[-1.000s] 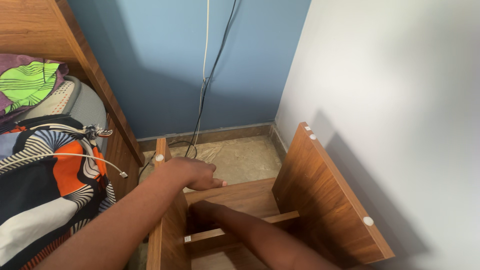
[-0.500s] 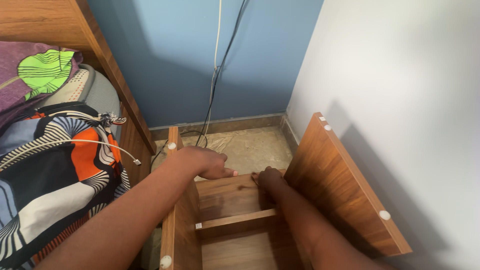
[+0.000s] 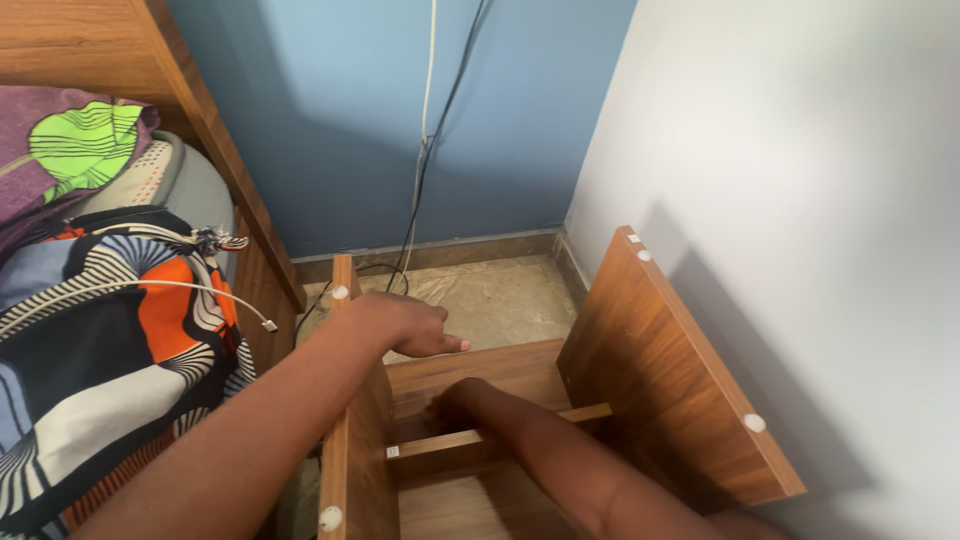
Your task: The person wipes the surfaces of a wooden shelf unit using a cloth, including the inner shelves and the vertical panels.
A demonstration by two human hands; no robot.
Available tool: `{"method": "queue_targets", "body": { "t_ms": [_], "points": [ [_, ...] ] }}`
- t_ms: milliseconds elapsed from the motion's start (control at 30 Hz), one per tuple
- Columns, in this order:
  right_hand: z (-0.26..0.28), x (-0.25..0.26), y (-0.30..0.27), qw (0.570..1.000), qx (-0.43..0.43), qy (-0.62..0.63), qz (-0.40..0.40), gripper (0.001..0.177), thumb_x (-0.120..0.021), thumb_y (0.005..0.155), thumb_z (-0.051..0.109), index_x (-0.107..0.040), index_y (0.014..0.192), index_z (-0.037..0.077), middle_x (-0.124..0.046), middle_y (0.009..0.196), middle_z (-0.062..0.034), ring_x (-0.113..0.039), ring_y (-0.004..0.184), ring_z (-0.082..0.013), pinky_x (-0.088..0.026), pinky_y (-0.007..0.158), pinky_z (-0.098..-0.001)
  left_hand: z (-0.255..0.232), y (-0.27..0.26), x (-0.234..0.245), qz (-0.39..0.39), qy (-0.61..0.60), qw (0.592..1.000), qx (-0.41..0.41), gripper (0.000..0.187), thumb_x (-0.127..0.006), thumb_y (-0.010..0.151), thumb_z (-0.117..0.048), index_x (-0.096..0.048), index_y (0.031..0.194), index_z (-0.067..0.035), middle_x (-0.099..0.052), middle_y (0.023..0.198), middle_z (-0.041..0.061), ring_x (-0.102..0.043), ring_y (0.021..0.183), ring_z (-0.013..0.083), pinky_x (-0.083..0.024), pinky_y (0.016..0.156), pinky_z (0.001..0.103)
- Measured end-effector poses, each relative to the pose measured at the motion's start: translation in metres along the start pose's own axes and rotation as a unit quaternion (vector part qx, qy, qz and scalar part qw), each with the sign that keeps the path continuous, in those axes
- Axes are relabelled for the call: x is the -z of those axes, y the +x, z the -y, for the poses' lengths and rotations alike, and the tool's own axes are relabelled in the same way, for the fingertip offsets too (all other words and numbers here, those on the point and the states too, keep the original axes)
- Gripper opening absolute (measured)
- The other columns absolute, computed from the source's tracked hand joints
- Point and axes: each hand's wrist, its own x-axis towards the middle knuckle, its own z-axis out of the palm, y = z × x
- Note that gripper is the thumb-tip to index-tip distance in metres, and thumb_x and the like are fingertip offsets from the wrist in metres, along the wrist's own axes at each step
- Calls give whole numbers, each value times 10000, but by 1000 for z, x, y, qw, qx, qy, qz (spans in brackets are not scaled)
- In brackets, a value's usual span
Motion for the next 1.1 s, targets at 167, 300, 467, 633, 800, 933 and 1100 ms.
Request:
{"method": "queue_targets", "body": {
  "t_ms": [167,300,467,633,800,933,1100],
  "points": [
    [65,1,3,985,138,104,14,340,-674,965,248,-695,1138,-43,-702,1040,-200,-657,810,-264,-529,773,-460,-2,-5,3,-6,4,1000,-7,773,-379,959,-736,-550,1464,-176,-579,1482,84,-541,1371,317,-458,1099,513],
    [91,62,8,985,-81,152,-21,501,-527,1000,396,-718,1173,-34,-727,1066,-173,-667,896,-243,-515,810,-394,-2,-3,3,-7,-1,1000,-16,775,-384,961,-730,-596,1422,-144,-615,1435,86,-579,1331,318,-477,1078,515],
    [33,69,9,850,73,473,-217,440,-445,1008,298,-624,1301,23,-685,1206,-148,-648,1061,-254,-519,907,-398,0,1,4,-27,-45,997,-58,676,-406,976,-668,-673,1264,-118,-701,1259,120,-691,1162,297,-518,1012,499],
    [-9,32,-26,585,281,716,-255,453,-404,1004,113,-496,1447,89,-622,1369,-127,-619,1232,-277,-530,1014,-430,-2,-7,7,-313,-63,936,-149,530,-459,1016,-524,-744,988,-79,-736,1044,149,-678,1026,372,-506,939,514],
    [16,-9,-100,412,375,793,-245,468,-401,1028,62,-449,1493,85,-581,1429,-114,-605,1285,-252,-522,1072,-426,-10,-51,16,-468,-57,858,-205,380,-526,1007,-376,-745,992,-66,-762,1021,133,-692,1024,369,-518,929,488],
    [34,-26,-138,340,355,834,-250,430,-386,1041,123,-429,1466,70,-592,1357,-144,-633,1197,-289,-554,1010,-466,-30,-81,-1,-524,-131,826,-161,468,-565,987,-423,-707,1181,-22,-721,1194,202,-664,1129,379,-511,980,465],
    [57,-40,-132,318,378,838,-230,494,-365,987,116,-410,1479,96,-600,1342,-138,-641,1196,-278,-575,991,-461,-38,-96,-45,-516,-31,856,-18,604,-516,1014,-450,-582,1334,57,-558,1395,285,-501,1328,408,-364,1087,543]
  ]
}}
